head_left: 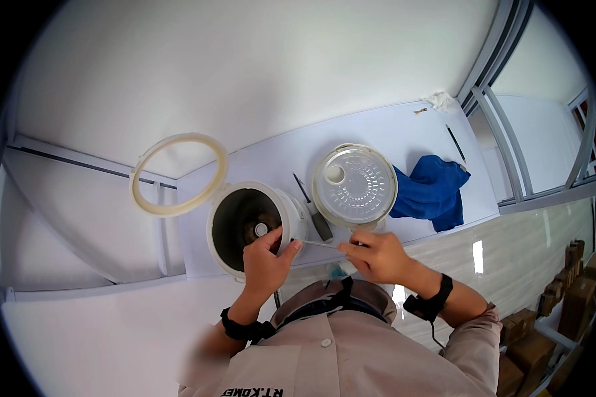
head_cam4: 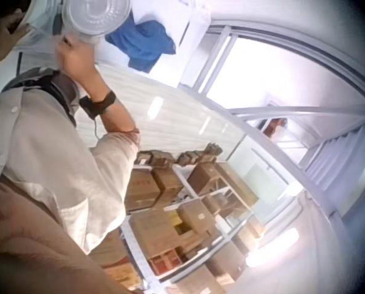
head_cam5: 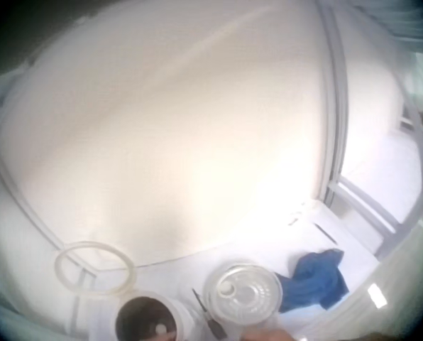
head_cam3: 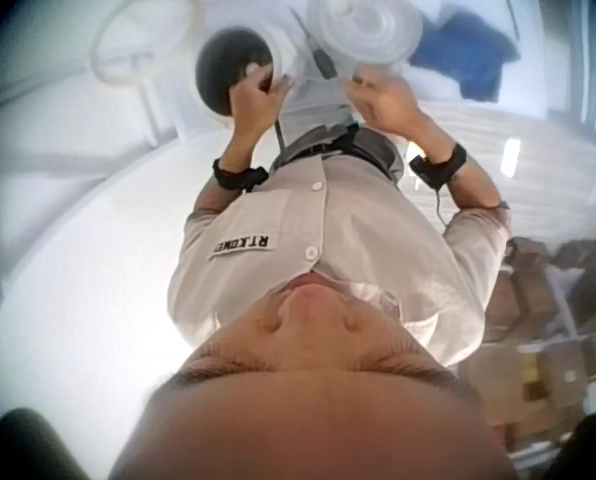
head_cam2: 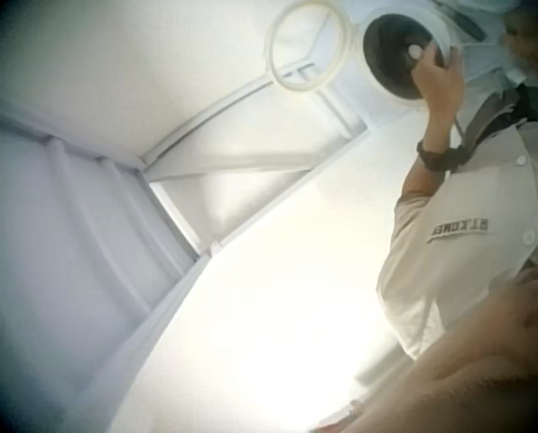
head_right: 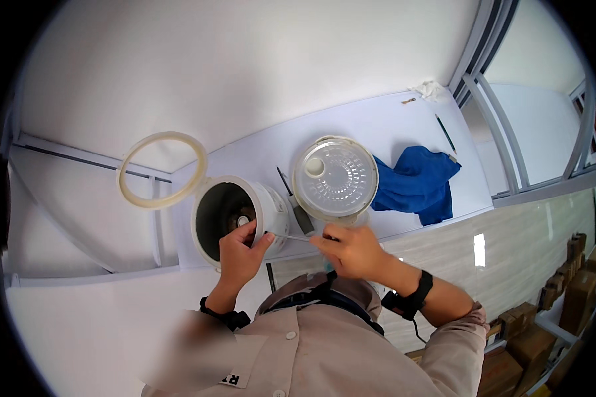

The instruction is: The person disassembles a white appliance, likely a rice cooker, by removing the lid and inner pot. They use a screwdriver to unscrew and remove a plastic ring from the appliance's base, then reassemble the components.

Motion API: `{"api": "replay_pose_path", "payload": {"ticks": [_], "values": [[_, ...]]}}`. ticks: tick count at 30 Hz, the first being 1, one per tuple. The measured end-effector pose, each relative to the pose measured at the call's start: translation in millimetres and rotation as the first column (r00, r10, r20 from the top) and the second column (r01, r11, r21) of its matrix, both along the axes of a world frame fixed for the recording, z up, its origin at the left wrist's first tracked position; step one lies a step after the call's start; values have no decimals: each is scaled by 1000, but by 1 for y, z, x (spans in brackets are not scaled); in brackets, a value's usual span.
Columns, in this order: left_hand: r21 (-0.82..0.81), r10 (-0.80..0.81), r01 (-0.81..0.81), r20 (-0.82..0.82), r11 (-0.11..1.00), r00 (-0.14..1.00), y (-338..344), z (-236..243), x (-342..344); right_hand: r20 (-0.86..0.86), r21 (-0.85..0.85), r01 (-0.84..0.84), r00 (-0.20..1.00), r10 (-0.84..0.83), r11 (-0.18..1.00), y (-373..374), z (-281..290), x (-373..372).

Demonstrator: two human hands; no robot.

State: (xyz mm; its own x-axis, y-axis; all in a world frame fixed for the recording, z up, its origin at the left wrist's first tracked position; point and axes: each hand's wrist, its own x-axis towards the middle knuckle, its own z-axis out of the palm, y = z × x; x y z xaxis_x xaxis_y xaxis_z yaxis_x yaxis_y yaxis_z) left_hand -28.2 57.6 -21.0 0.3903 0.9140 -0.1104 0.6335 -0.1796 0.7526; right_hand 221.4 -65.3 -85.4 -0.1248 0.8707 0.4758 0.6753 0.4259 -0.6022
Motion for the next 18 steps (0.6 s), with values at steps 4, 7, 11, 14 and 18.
{"api": "replay_pose_path", "payload": {"ticks": [4,7,11,14,18], "values": [[31,-9,9,10,999,1000,0,-3,-2,-77,8,30,997,-30,1000,-7,-19,-17],[33,-9,9,-18,999,1000,1,3,1,-108,55,-1,994,7,998,0,-26,-14],[39,-5,5,9,999,1000,0,1,1,-132,66,-6,991,15,998,4,-30,-14],[39,-4,4,-6,999,1000,0,3,0,-77,36,-12,997,15,999,5,-16,-9],[26,-12,13,-26,1000,1000,1,7,0,50,-66,-13,999,17,998,4,27,1]]}}
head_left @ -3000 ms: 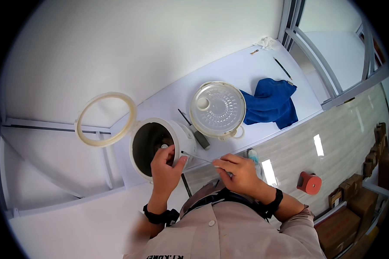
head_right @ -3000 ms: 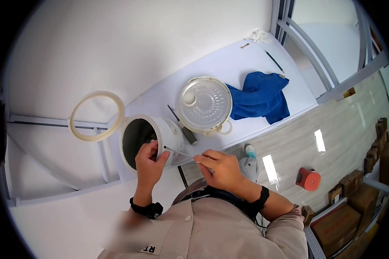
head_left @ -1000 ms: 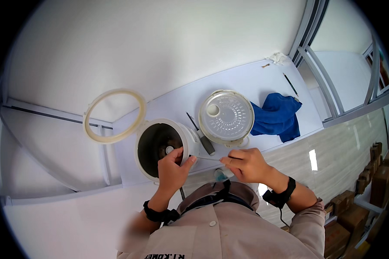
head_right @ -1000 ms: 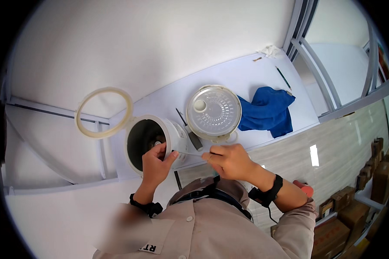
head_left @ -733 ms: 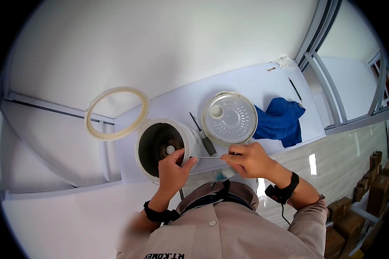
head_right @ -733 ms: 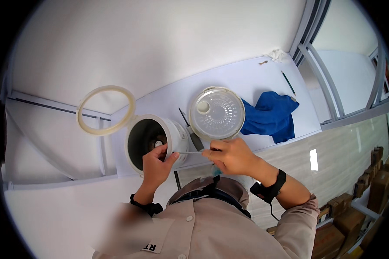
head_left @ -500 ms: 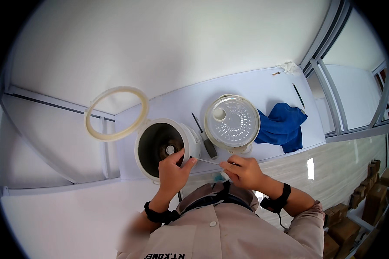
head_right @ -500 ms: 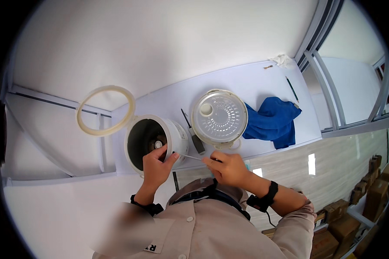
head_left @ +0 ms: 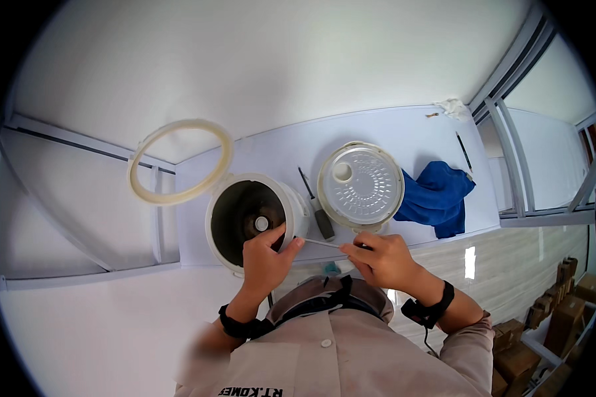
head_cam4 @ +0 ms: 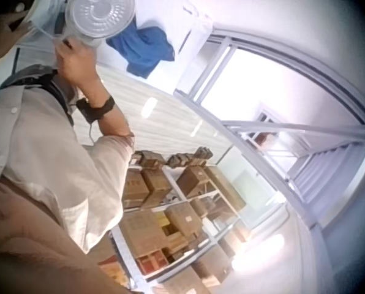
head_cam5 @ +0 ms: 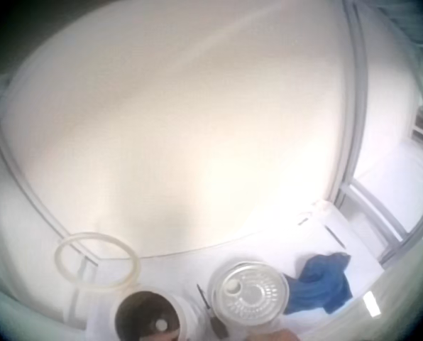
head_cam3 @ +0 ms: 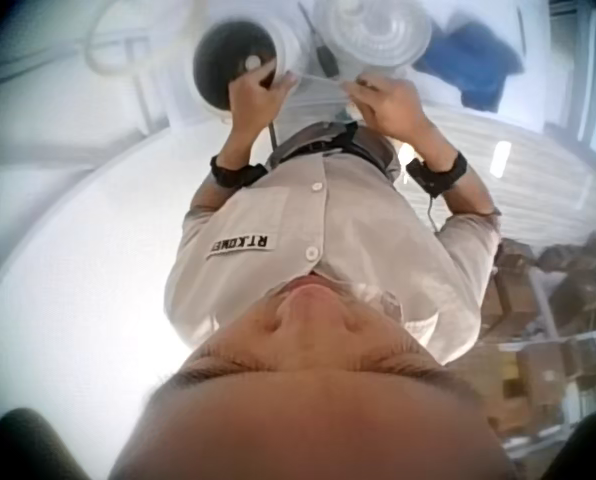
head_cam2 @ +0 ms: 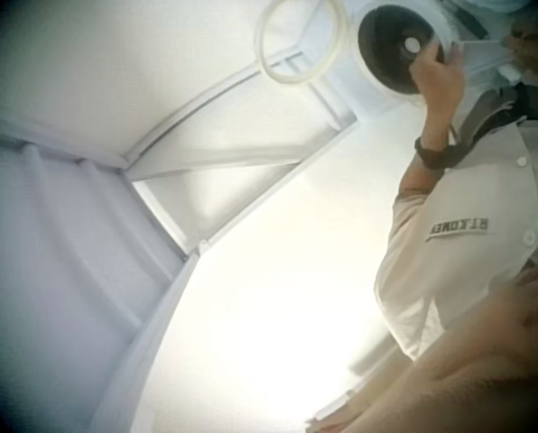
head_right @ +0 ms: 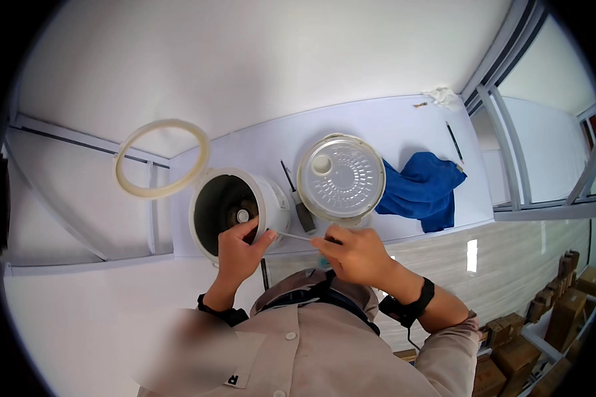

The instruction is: The person disassembles a white appliance, likely a rice cooker, by removing the lid and inner pot. They use a screwdriver to unscrew and remove a plastic ring from the appliance's base, then reassemble the components.

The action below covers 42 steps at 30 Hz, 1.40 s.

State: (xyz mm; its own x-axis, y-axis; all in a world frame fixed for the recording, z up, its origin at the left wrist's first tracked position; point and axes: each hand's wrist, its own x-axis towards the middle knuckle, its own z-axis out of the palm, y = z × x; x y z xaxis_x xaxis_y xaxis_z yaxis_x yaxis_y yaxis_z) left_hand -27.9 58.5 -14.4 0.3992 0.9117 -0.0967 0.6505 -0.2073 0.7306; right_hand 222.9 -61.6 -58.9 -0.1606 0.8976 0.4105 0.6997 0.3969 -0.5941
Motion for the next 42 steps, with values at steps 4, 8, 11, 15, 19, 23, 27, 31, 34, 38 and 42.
{"api": "replay_pose_path", "payload": {"ticks": [4,8,11,15,19,23,27,31,34,38,42], "values": [[-49,21,-20,16,999,1000,1,0,0,57,-46,-19,998,22,999,6,26,4],[-48,12,-11,21,999,1000,4,-3,-2,125,-77,-34,991,43,996,10,34,6],[-42,2,0,39,999,999,5,-7,-5,105,-50,-17,994,22,999,7,25,3],[-19,10,-8,105,1000,994,6,-15,-7,-12,37,12,1000,-11,999,-1,-19,-11],[-38,28,-26,37,999,999,7,-14,-8,-106,99,20,994,-9,995,-3,-47,-18],[-45,48,-46,59,998,997,5,-15,-8,-167,128,1,986,21,992,2,-63,-20],[-42,64,-60,80,997,995,5,-15,-8,-228,138,-14,973,45,990,8,-78,-26],[-49,71,-68,75,997,995,3,-11,-6,-265,120,-20,963,51,993,11,-83,-28],[-15,60,-59,77,998,995,3,-10,-3,-252,93,-33,966,55,995,13,-80,-22],[-21,58,-58,17,998,998,1,-10,-3,-125,109,-85,987,98,990,21,-38,7],[-39,36,-37,-33,999,999,-1,-8,-8,67,98,-168,984,162,981,31,-12,26]]}}
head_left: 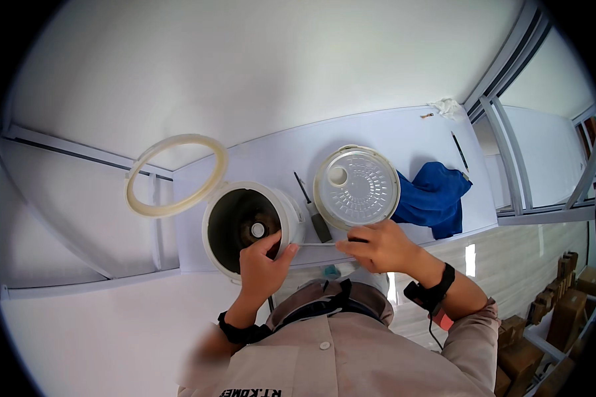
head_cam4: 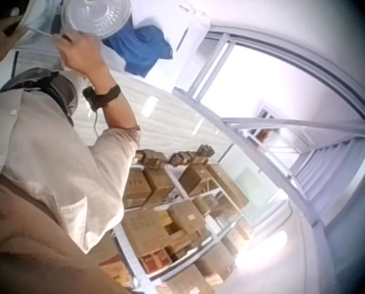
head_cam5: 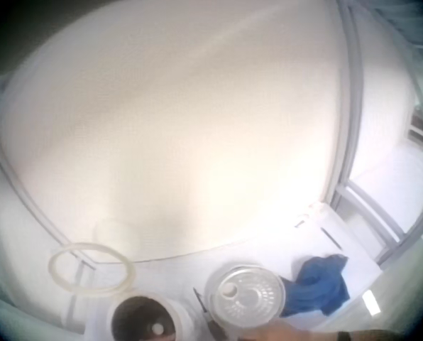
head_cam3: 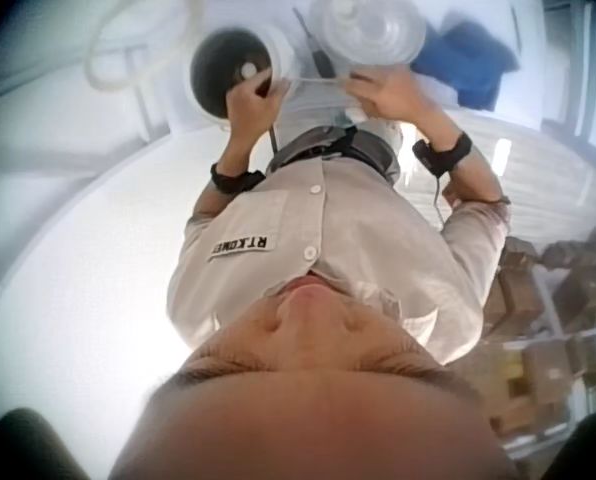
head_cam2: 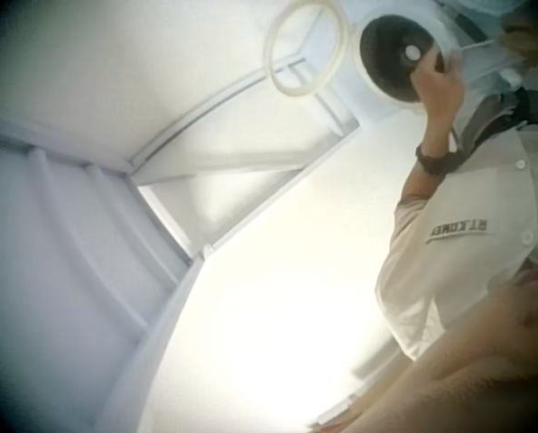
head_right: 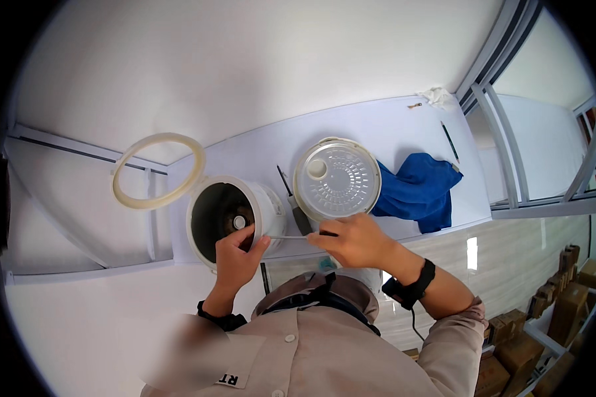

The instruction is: The person disassembles a white appliance, likely a rice cooker, by removing the lid and inner pot. They use a screwdriver to unscrew and remove a plastic ring from the appliance's base, then reassemble the components.

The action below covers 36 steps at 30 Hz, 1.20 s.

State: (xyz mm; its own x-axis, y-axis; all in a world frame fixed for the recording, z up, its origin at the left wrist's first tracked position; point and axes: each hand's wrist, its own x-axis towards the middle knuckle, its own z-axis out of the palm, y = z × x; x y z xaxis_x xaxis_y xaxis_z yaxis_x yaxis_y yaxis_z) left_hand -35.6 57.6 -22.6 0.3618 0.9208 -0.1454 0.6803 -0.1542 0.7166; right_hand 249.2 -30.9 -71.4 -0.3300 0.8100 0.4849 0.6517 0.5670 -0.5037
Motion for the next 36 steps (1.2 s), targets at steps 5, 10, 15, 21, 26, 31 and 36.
{"api": "replay_pose_path", "payload": {"ticks": [5,10,15,21,26,31,36], "values": [[-7,-11,11,41,1000,999,0,-2,-5,35,-49,-71,997,73,996,13,7,8],[-21,-16,17,57,1000,998,2,-3,-11,-76,-73,-92,993,87,993,15,-8,1],[7,-20,20,37,1000,999,3,-3,-13,-175,-41,-5,985,-3,999,-5,-48,-30],[4,-39,39,13,999,999,4,2,-12,-276,-40,47,960,-56,998,-17,-78,-56],[38,-50,48,60,998,997,4,3,-11,-332,-20,62,941,-66,998,-16,-89,-67],[30,-41,40,47,999,998,3,4,-10,-348,-31,72,934,-79,997,-16,-85,-68],[87,-49,48,9,995,999,3,0,-12,-213,-68,79,973,-92,995,-19,-47,-49]]}}
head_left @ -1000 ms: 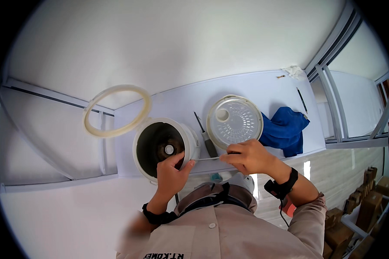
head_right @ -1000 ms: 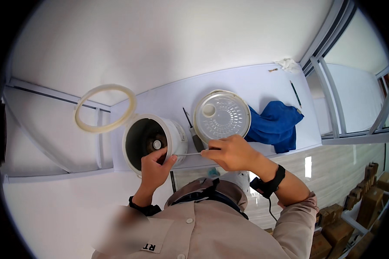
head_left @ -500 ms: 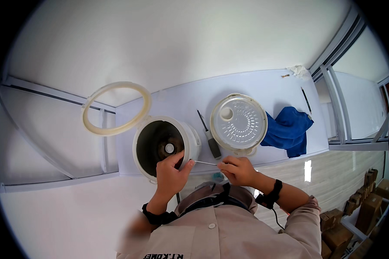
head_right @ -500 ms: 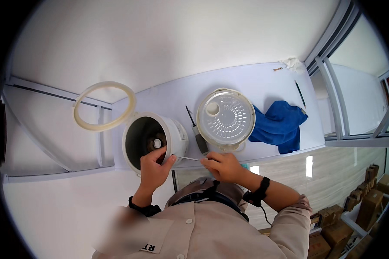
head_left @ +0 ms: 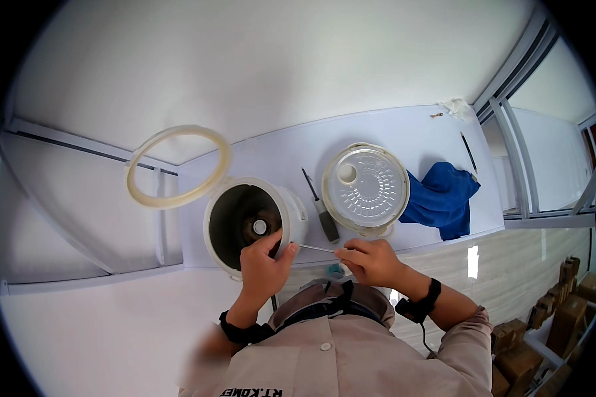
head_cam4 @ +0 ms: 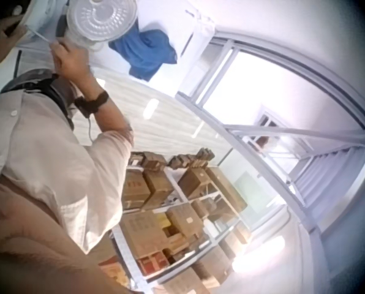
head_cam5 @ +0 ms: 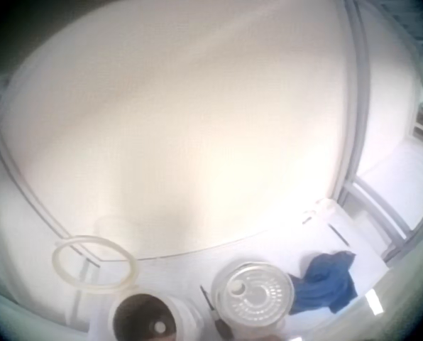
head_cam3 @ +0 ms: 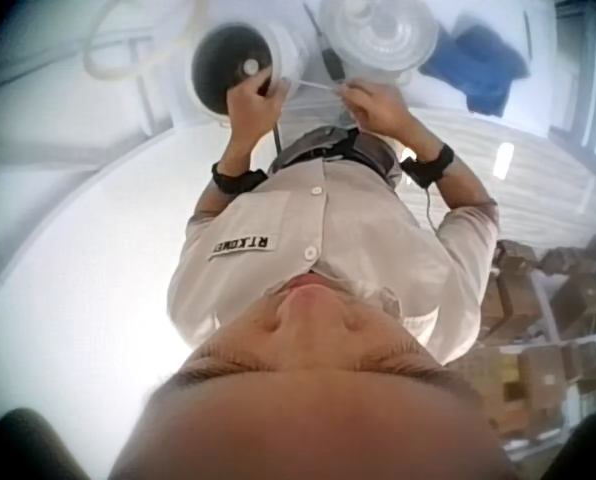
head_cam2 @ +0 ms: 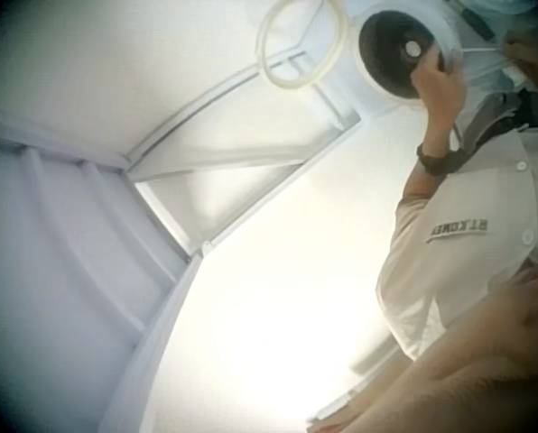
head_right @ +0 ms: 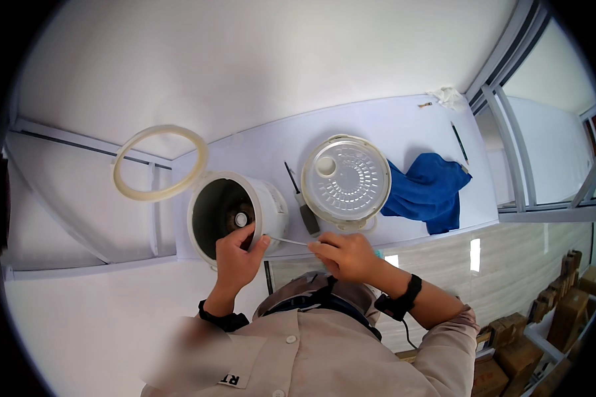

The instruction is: The person disassembles a white appliance, likely a rice cooker, by removing the lid and inner pot. They use a screwdriver to unscrew and remove a plastic ring from the appliance's base, then reassemble the components.

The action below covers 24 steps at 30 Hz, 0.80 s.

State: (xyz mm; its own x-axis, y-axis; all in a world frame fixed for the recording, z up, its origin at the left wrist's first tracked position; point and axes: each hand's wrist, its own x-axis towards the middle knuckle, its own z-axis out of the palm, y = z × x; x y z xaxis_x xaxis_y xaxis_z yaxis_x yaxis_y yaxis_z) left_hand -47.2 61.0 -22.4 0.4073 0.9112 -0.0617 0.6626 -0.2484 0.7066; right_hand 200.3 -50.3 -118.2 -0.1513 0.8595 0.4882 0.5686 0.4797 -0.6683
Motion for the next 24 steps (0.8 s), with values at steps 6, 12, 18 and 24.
{"api": "replay_pose_path", "payload": {"ticks": [6,12,18,24], "values": [[-30,-10,10,7,1000,1000,-1,4,1,263,1,-39,964,38,999,7,43,24],[-78,10,-7,43,997,999,-1,4,-5,256,18,-70,965,63,997,19,48,28],[-67,-1,1,-5,998,1000,1,9,-8,36,-78,-54,998,57,995,15,40,12],[-49,14,-12,45,999,999,-1,-6,-12,214,-159,-4,976,38,987,7,74,8]]}}
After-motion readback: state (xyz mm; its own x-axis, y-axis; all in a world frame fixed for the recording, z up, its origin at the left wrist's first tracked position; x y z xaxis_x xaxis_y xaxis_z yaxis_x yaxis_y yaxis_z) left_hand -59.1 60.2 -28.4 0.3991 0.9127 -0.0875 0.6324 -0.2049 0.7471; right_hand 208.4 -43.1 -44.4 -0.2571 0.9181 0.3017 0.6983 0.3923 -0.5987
